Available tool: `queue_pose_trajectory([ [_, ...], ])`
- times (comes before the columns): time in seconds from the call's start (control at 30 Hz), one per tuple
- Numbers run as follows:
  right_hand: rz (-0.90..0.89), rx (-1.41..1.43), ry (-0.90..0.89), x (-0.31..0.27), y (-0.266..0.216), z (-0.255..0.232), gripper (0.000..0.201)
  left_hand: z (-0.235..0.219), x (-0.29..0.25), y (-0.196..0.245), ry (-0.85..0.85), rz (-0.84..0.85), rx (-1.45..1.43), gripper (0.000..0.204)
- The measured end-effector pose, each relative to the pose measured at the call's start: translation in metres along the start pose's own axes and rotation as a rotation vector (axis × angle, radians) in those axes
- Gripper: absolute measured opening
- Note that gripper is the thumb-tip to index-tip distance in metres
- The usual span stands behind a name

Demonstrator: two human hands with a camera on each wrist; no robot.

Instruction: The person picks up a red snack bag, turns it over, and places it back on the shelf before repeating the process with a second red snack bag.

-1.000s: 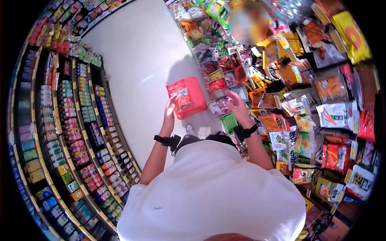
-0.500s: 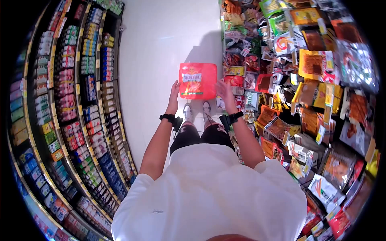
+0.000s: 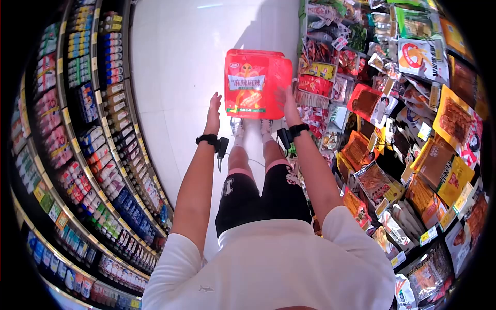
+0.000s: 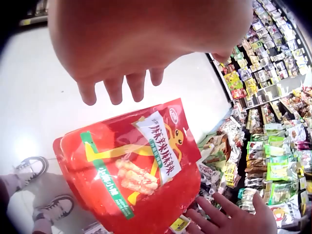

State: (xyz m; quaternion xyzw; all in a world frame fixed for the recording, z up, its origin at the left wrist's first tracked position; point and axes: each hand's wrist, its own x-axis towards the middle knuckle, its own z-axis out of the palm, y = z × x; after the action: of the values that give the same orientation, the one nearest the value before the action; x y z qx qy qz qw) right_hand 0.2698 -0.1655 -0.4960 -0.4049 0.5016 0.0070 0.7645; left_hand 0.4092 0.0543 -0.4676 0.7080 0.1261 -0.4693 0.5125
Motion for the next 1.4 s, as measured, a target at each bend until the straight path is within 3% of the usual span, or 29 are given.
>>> queue_pose_trajectory([
  [0.1, 0.007, -0.075, -0.033, 0.018, 0.02, -0.006, 0.082, 0.004, 0.019, -0.017, -0.03, 0.006, -0.031, 0.083],
  [0.17, 0.138, -0.057, -0.016, 0.025, 0.025, -0.003, 0.08, 0.007, 0.032, -0.032, -0.06, 0.013, -0.238, 0.084],
  [0.4, 0.173, -0.018, 0.067, 0.03, 0.038, 0.017, 0.081, 0.017, 0.039, -0.048, -0.042, 0.069, -0.093, 0.08],
  [0.5, 0.135, -0.012, 0.037, 0.035, 0.057, 0.016, 0.074, 0.019, 0.04, -0.053, -0.006, 0.097, -0.085, 0.076],
  [0.57, 0.0, -0.039, 0.08, 0.042, 0.067, 0.019, 0.066, 0.022, 0.041, -0.058, 0.045, 0.11, -0.128, 0.075],
  [0.63, 0.033, 0.003, 0.02, 0.065, 0.091, 0.008, 0.058, 0.025, 0.042, -0.058, 0.054, -0.16, -0.256, 0.07],
  [0.67, 0.069, 0.04, -0.043, 0.071, 0.096, 0.005, 0.05, 0.028, 0.043, -0.058, 0.097, -0.196, -0.232, 0.067],
  [0.7, 0.065, 0.045, -0.044, 0.057, 0.082, 0.012, 0.05, 0.03, 0.046, -0.067, 0.023, -0.077, -0.284, 0.057],
  [0.77, -0.022, -0.173, -0.104, 0.017, 0.039, 0.033, 0.038, 0.034, 0.043, -0.067, 0.047, 0.043, -0.046, 0.045],
  [0.8, -0.077, -0.15, -0.083, 0.02, 0.045, 0.032, 0.038, 0.036, 0.042, -0.065, 0.059, 0.09, -0.069, 0.039],
  [0.97, -0.344, -0.144, -0.076, -0.005, 0.007, 0.04, 0.036, 0.041, 0.011, -0.013, 0.052, 0.17, 0.052, 0.037],
  [1.27, -0.322, 0.016, -0.197, -0.109, -0.134, 0.07, 0.042, 0.041, -0.072, 0.109, 0.006, 0.48, 0.014, 0.027],
  [1.4, -0.467, -0.024, -0.191, -0.158, -0.178, 0.078, 0.041, 0.045, -0.124, 0.152, -0.001, 0.542, -0.017, 0.026],
])
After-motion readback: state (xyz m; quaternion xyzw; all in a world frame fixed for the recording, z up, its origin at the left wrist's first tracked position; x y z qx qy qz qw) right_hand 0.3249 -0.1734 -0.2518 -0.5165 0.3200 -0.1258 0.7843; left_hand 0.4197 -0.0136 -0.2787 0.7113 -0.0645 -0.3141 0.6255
